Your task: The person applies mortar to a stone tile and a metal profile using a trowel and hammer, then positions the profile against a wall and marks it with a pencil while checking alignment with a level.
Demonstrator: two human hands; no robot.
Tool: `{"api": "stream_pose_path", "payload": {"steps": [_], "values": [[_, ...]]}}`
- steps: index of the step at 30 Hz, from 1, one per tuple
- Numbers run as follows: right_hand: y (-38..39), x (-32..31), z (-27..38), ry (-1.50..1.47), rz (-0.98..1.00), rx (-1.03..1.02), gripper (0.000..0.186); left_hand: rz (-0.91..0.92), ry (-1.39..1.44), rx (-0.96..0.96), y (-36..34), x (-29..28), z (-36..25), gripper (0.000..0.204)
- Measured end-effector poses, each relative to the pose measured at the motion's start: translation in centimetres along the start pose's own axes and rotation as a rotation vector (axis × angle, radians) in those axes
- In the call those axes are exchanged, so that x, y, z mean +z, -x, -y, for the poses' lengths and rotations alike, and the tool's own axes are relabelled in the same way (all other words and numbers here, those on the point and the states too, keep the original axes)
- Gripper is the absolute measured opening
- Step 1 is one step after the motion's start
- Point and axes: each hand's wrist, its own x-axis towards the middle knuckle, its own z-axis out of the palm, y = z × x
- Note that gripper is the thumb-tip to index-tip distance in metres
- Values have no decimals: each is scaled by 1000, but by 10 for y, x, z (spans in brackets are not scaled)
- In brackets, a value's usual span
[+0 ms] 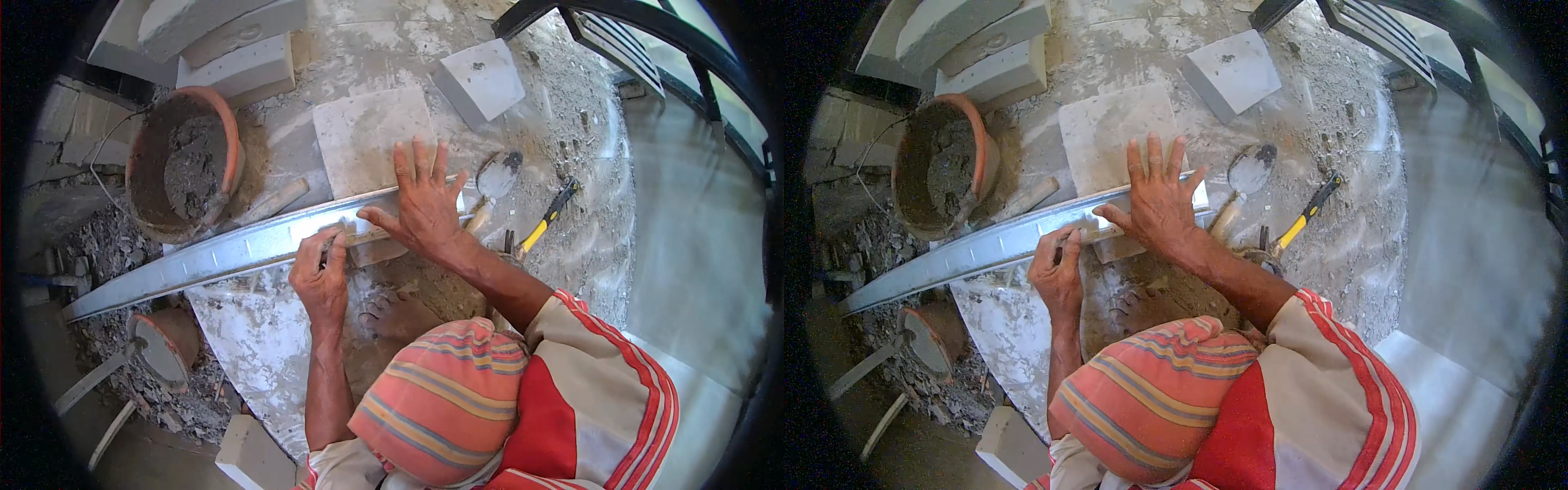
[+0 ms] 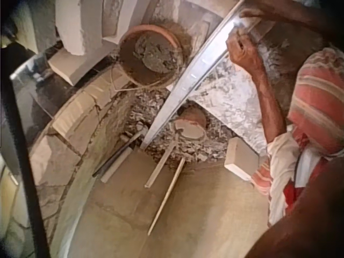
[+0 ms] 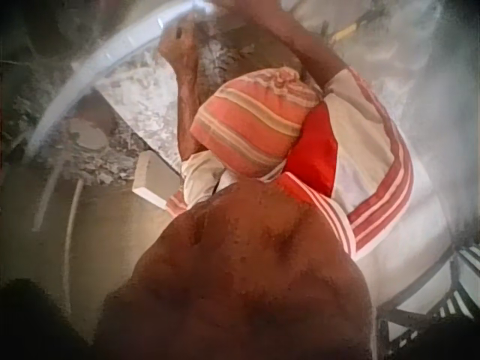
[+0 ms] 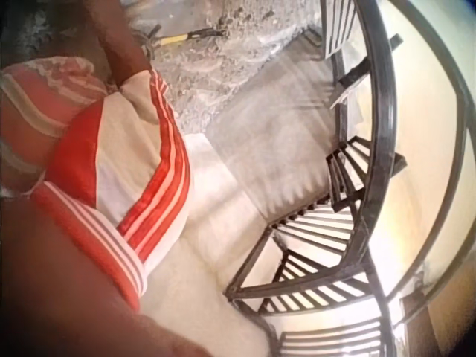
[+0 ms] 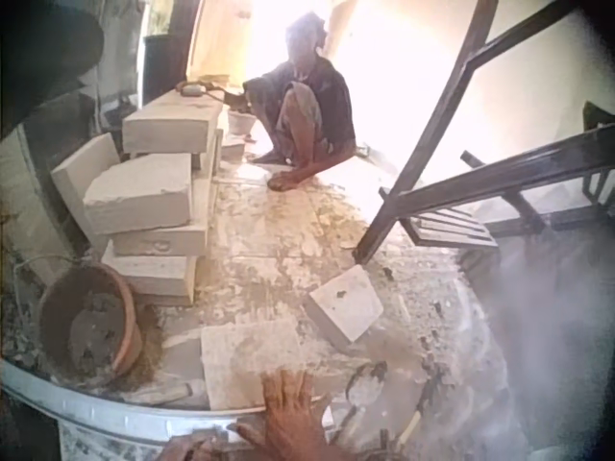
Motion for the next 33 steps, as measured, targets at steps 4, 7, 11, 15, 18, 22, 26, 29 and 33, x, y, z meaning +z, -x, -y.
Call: {"api": "stream_pose_path", "payload": {"steps": [4,7,11,15,18,22,26,29,33], "values": [[-2,5,4,-11,21,4,109,27,-12,19,-2,7,-4,13],[-5,5,5,-33,57,46,111,34,-34,42,1,13,4,13],[-7,13,6,3,19,41,113,70,-41,77,1,19,5,13],[-6,19,4,47,-27,14,110,83,-89,147,-2,25,8,14],[-5,20,0,72,-30,19,97,119,-93,176,-4,32,7,14],[-11,3,-1,-32,43,58,82,166,-121,166,-8,35,8,14],[-12,-14,-7,-233,77,79,71,228,-136,168,-10,36,11,14],[-11,-24,-10,-322,111,118,66,247,-150,169,-10,37,13,14],[-14,-17,-39,-657,-71,9,65,285,-206,180,-14,38,10,13]]}}
